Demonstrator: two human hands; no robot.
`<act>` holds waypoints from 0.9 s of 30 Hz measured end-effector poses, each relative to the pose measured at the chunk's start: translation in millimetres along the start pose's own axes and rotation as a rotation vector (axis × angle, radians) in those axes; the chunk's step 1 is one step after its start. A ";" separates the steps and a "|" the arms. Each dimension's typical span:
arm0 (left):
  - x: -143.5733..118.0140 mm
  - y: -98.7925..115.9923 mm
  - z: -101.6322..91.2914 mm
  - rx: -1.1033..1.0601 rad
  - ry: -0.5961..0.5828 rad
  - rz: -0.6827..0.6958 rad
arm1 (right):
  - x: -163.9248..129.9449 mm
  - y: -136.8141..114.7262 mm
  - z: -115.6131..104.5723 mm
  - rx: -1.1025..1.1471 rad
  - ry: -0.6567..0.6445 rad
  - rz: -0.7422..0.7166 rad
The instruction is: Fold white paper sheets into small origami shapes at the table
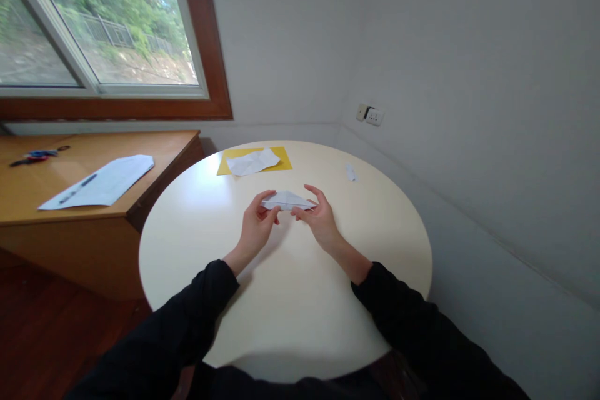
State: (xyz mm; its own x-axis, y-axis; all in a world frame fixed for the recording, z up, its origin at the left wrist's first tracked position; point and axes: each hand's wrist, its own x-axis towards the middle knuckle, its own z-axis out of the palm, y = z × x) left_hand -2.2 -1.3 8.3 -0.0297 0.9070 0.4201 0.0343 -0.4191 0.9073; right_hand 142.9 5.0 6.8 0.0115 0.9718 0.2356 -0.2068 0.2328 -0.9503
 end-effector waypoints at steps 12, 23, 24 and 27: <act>-0.7 2.0 0.0 -0.051 0.009 -0.037 | 2.7 7.4 -2.5 0.069 -0.014 0.026; -0.3 -1.9 1.1 -0.180 0.002 -0.142 | 3.7 10.8 -2.0 0.303 0.064 0.100; -0.3 -1.9 1.7 -0.167 -0.053 -0.133 | 2.9 11.5 -0.9 0.310 0.056 0.105; -1.3 -0.1 3.4 -0.119 -0.154 -0.102 | 0.1 13.5 2.4 0.299 0.029 0.123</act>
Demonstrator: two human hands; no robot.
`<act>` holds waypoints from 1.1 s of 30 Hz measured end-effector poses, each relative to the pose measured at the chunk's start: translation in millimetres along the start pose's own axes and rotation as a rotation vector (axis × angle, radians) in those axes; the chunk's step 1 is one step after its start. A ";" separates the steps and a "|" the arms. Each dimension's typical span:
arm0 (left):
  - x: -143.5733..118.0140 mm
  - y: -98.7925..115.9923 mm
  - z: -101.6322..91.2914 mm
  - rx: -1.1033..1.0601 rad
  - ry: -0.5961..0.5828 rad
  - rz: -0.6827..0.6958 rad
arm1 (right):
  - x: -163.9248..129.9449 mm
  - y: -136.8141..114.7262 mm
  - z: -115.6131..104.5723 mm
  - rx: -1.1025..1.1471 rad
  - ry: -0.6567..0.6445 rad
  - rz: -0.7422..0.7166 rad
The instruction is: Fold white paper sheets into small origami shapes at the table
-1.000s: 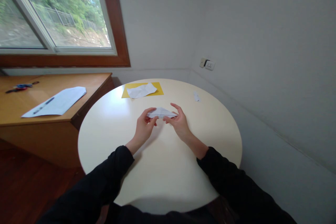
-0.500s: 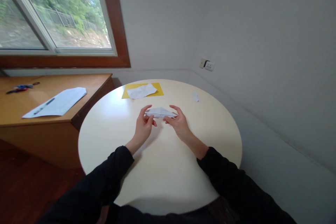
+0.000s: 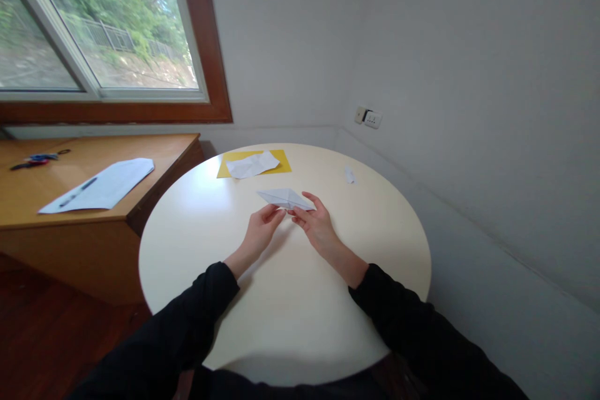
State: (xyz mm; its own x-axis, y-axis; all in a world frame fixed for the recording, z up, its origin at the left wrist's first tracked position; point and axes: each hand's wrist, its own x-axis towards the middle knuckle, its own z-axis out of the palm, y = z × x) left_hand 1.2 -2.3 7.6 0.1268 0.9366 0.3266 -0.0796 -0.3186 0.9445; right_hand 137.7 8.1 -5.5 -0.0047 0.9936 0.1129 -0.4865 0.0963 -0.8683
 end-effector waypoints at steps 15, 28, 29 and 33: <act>1.6 -7.6 0.6 -0.180 0.138 -0.074 | -8.1 -0.1 8.0 -0.177 -0.054 -0.021; 1.6 -8.4 -0.1 -0.194 0.132 -0.111 | -8.3 2.8 6.6 -0.253 -0.109 -0.006; 1.6 -8.5 -0.2 -0.200 0.133 -0.108 | -8.0 3.2 6.3 -0.250 -0.115 -0.005; 1.4 -7.9 -0.1 -0.208 0.146 -0.112 | -7.2 4.4 5.6 -0.252 -0.121 -0.009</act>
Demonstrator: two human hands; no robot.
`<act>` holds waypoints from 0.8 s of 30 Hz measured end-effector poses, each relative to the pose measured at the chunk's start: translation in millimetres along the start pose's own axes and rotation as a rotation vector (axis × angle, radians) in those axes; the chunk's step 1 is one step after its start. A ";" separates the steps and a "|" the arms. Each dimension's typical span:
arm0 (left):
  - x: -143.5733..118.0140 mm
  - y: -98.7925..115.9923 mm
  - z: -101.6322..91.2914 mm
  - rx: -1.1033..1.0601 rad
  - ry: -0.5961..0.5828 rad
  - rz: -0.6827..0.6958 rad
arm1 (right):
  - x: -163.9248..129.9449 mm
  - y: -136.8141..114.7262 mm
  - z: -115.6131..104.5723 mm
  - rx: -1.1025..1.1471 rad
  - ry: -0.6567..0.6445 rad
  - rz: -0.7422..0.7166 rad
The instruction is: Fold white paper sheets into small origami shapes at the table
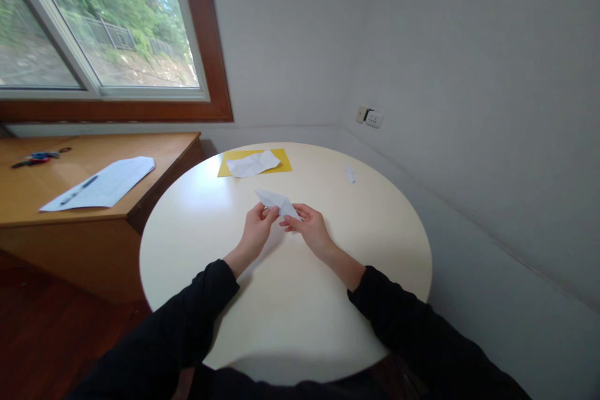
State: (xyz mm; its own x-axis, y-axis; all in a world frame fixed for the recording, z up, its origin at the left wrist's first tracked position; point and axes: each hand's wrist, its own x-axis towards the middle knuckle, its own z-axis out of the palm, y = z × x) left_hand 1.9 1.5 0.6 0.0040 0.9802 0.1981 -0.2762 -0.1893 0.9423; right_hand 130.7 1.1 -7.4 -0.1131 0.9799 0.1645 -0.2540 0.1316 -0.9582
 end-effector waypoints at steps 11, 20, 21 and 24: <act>0.6 2.2 1.0 -0.061 0.024 -0.007 | -0.6 1.4 0.0 -0.013 -0.006 0.009; 3.2 0.3 -1.6 -0.031 0.027 -0.013 | 7.4 8.3 -8.6 -0.139 0.051 -0.073; 3.4 0.1 -2.0 -0.018 0.020 -0.016 | 8.1 9.0 -9.6 -0.164 0.065 -0.087; 4.5 -1.5 -2.6 0.024 0.003 -0.015 | 8.8 9.3 -11.6 -0.229 0.100 -0.176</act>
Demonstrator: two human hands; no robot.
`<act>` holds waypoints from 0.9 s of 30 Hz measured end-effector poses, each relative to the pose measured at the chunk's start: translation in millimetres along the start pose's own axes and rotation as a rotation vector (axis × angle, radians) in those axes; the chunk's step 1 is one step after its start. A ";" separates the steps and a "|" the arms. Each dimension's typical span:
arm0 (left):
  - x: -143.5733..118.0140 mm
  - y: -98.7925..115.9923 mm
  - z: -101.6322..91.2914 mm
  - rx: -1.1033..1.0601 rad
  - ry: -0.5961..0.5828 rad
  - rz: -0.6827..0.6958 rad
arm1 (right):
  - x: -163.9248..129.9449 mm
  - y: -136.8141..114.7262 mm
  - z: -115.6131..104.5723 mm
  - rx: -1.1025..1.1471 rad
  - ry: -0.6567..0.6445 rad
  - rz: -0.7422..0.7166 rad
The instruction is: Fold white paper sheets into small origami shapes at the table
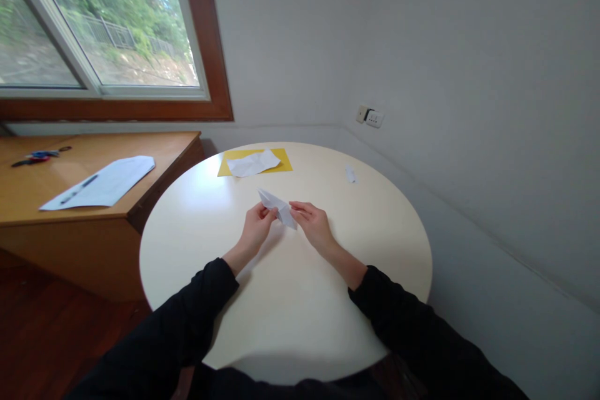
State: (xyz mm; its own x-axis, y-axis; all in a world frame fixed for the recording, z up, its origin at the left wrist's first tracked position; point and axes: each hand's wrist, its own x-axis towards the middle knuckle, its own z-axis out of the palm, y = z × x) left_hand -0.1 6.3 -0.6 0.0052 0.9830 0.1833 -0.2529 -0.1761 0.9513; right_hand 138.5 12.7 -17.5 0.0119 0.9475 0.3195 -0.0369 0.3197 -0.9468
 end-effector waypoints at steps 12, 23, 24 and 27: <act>0.5 -4.6 -1.1 0.175 -0.099 0.059 | -3.7 -6.8 1.0 -0.033 -0.025 -0.011; -2.2 3.1 -1.4 0.153 -0.089 -0.019 | -4.5 -17.3 -2.7 0.038 -0.074 -0.004; -2.5 3.9 -1.5 0.139 -0.116 -0.030 | -4.5 -18.8 -3.6 0.040 -0.093 0.006; -3.3 6.7 -1.8 0.063 -0.222 -0.094 | -4.5 -22.7 -7.0 0.054 -0.188 0.047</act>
State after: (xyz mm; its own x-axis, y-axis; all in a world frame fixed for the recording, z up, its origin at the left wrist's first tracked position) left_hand -3.6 2.0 4.8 0.2402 0.9611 0.1362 -0.1804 -0.0936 0.9791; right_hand 146.3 1.2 2.3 -0.1780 0.9430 0.2812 -0.0869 0.2695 -0.9591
